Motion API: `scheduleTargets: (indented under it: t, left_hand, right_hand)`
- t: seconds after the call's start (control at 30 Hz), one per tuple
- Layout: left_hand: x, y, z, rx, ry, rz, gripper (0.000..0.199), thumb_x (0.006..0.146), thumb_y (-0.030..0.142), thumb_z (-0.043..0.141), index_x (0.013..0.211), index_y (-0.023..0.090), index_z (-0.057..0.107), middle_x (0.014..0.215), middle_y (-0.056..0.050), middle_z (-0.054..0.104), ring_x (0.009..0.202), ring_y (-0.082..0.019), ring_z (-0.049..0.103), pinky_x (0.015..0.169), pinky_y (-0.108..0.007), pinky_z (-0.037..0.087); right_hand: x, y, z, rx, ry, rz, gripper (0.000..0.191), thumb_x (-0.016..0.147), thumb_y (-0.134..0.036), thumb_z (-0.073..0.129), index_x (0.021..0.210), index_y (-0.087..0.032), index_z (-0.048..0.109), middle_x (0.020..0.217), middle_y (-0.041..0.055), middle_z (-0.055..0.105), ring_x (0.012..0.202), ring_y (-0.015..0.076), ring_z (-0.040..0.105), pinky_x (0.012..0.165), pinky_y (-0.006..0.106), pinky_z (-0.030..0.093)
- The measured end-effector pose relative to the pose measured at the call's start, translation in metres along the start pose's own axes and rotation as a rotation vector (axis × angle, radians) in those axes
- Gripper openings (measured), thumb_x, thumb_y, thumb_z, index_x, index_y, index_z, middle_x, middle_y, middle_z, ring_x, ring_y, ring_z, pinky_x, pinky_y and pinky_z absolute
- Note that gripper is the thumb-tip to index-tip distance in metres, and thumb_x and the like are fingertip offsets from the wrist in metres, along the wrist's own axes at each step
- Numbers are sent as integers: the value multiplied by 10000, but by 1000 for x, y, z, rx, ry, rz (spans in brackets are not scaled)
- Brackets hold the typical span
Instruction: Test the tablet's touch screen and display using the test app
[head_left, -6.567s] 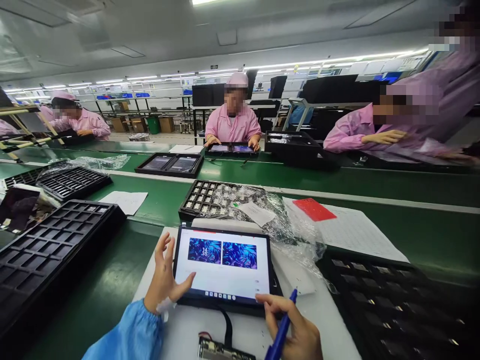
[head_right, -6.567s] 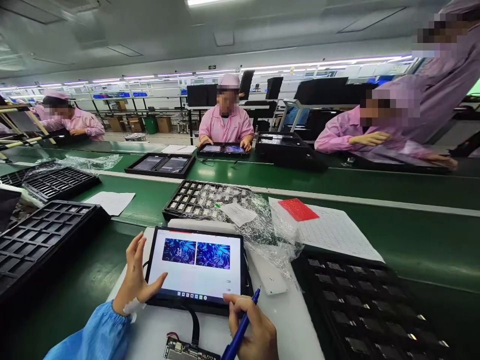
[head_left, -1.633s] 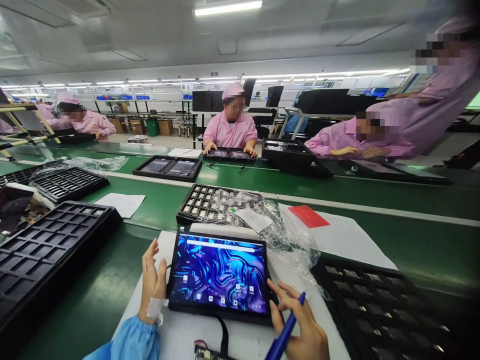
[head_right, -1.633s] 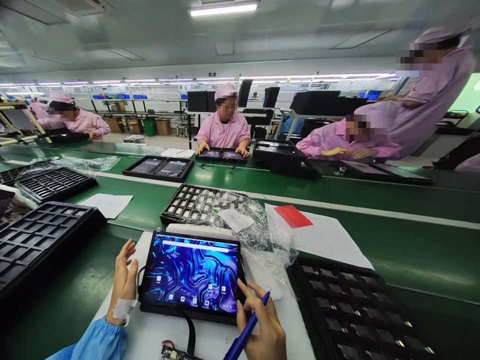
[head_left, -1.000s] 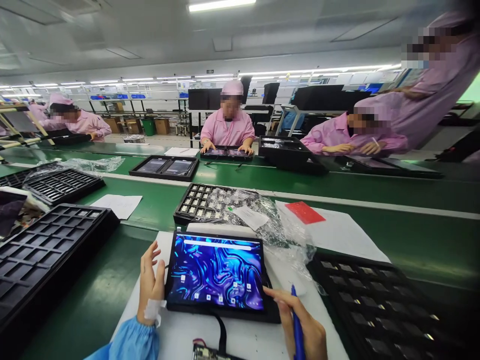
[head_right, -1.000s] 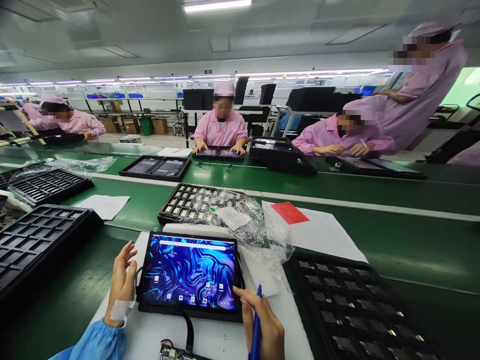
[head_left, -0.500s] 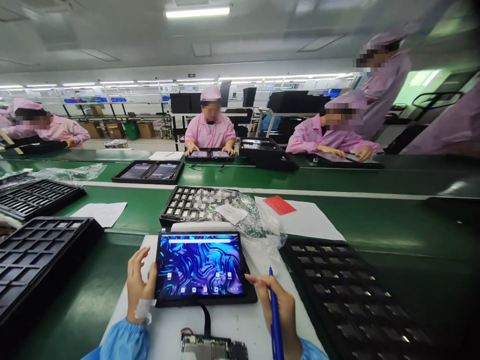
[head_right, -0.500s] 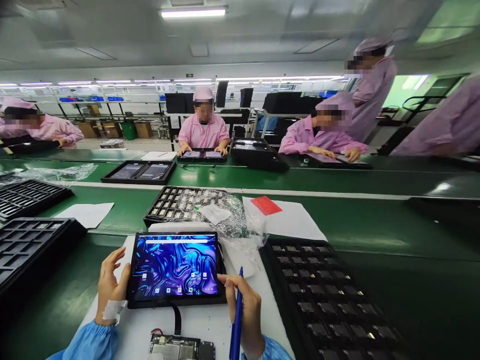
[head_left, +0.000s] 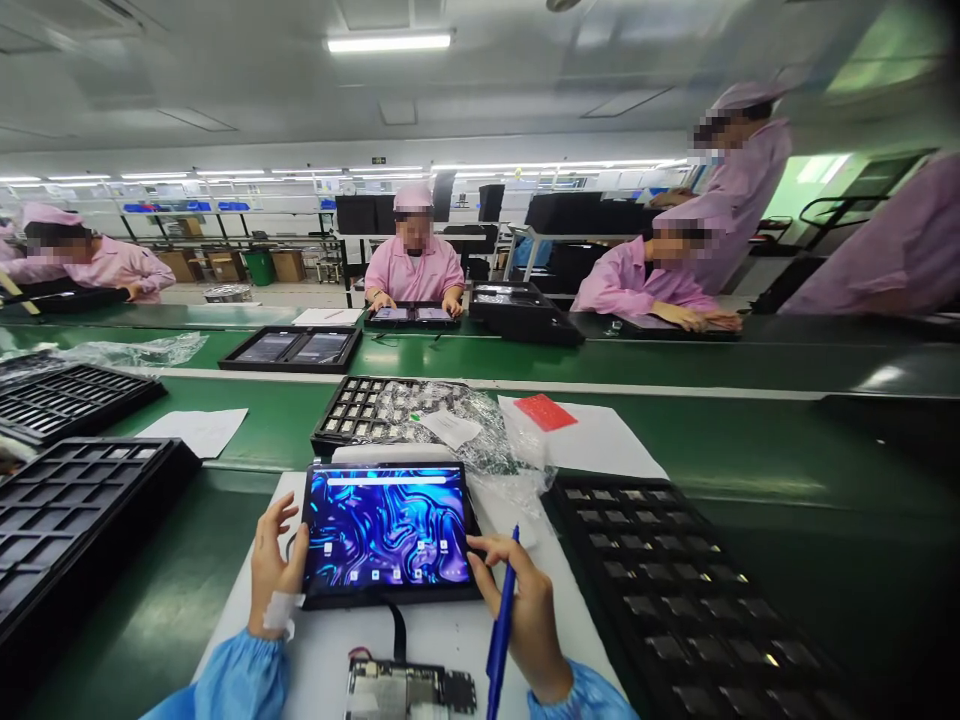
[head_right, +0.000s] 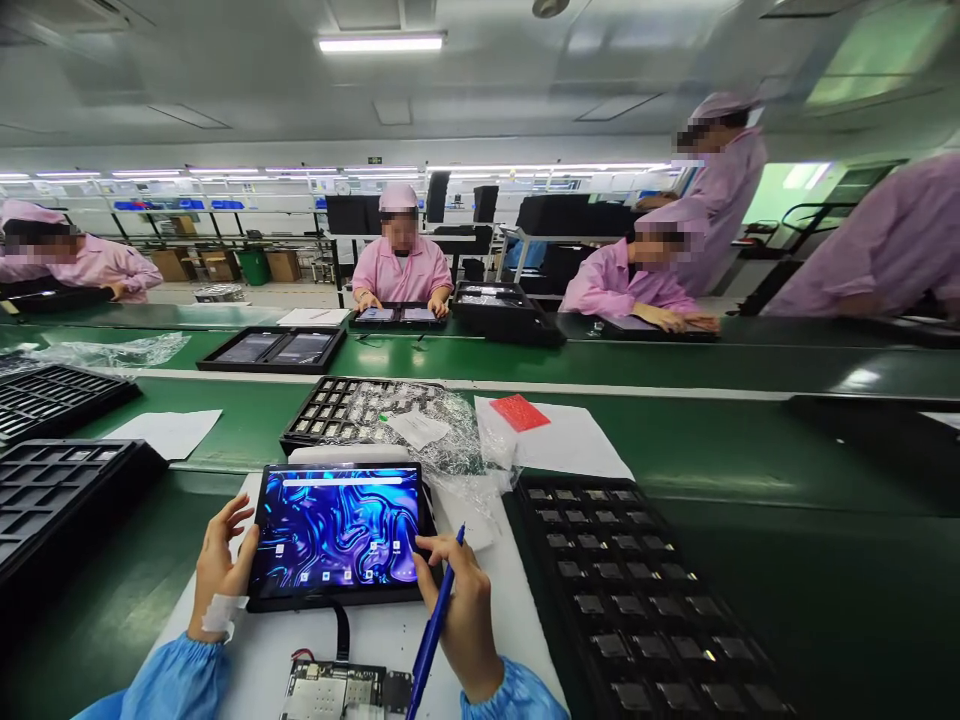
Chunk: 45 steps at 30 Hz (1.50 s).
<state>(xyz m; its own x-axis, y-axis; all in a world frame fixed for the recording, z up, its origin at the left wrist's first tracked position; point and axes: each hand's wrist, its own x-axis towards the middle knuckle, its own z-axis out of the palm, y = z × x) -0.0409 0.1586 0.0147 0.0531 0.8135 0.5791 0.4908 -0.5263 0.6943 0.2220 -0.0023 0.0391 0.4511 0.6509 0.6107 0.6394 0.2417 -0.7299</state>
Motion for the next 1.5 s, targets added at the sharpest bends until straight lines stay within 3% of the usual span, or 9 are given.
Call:
scheduleTargets:
  t: [0.2, 0.3, 0.4, 0.47, 0.53, 0.63, 0.7, 1.23, 1.5]
  left_hand:
    - [-3, -5, 4, -4, 28, -24, 440, 872, 447, 494, 1243, 210, 489, 1146, -108, 588, 971, -261, 633, 774, -389, 528]
    - [-2, -7, 4, 23, 31, 12, 437, 880, 427, 489, 1258, 207, 477, 1132, -107, 592, 946, -253, 639, 749, -376, 530]
    - [-2, 0, 0, 67, 39, 80, 430, 879, 387, 497, 1269, 207, 488, 1153, -112, 566, 987, -265, 610, 779, -395, 511]
    - [-4, 9, -5, 117, 21, 174, 388, 864, 349, 517, 1228, 220, 557, 1252, -121, 504, 1100, -298, 543, 870, -432, 462]
    - [-5, 20, -8, 213, -25, 356, 341, 858, 310, 516, 1170, 242, 633, 1374, -114, 403, 1188, -328, 461, 952, -458, 387]
    - [-6, 34, -9, 395, -144, 641, 342, 871, 299, 483, 1161, 287, 664, 1448, -96, 317, 1189, -336, 419, 966, -462, 326]
    - [-5, 39, -8, 474, -209, 693, 345, 876, 309, 477, 1168, 315, 660, 1437, -98, 333, 1171, -332, 404, 937, -453, 320]
    - [-7, 49, -6, 447, -294, 636, 367, 907, 265, 449, 1238, 267, 608, 1460, -135, 280, 1210, -339, 373, 946, -438, 301]
    - [-10, 47, -4, 363, -275, 504, 460, 894, 269, 433, 1351, 268, 485, 1432, -135, 299, 1195, -342, 393, 941, -457, 311]
  right_hand:
    - [0, -7, -4, 20, -8, 7, 189, 934, -237, 476, 775, -225, 578, 759, 26, 710, 719, 180, 698, 656, 262, 560]
    - [-1, -9, -7, 26, 0, 21, 245, 965, -228, 412, 830, -219, 616, 711, 9, 706, 656, 159, 696, 599, 227, 553]
    - [0, -10, -7, 23, 21, 8, 182, 944, -227, 456, 866, -218, 621, 778, 21, 724, 709, 164, 703, 653, 234, 559]
    - [1, -11, -7, 21, 29, -7, 143, 927, -221, 482, 878, -218, 617, 850, 39, 735, 792, 178, 708, 722, 255, 562]
    - [2, -12, -6, 12, 28, -18, 139, 922, -215, 485, 873, -221, 615, 870, 47, 739, 824, 187, 709, 736, 264, 566]
    - [2, -13, -6, -24, 19, -27, 145, 923, -223, 485, 873, -222, 621, 849, 48, 741, 790, 192, 717, 706, 268, 577]
    - [2, -12, -7, -46, 10, -28, 147, 925, -230, 483, 876, -221, 622, 842, 49, 743, 766, 192, 721, 699, 269, 582]
    - [-8, 2, -13, -186, -84, 22, 170, 944, -330, 481, 897, -245, 621, 879, 15, 749, 770, 184, 720, 729, 232, 555]
    - [-13, -8, -10, -115, 65, 205, 275, 927, -477, 490, 811, -259, 612, 809, 20, 732, 760, 217, 697, 749, 294, 523]
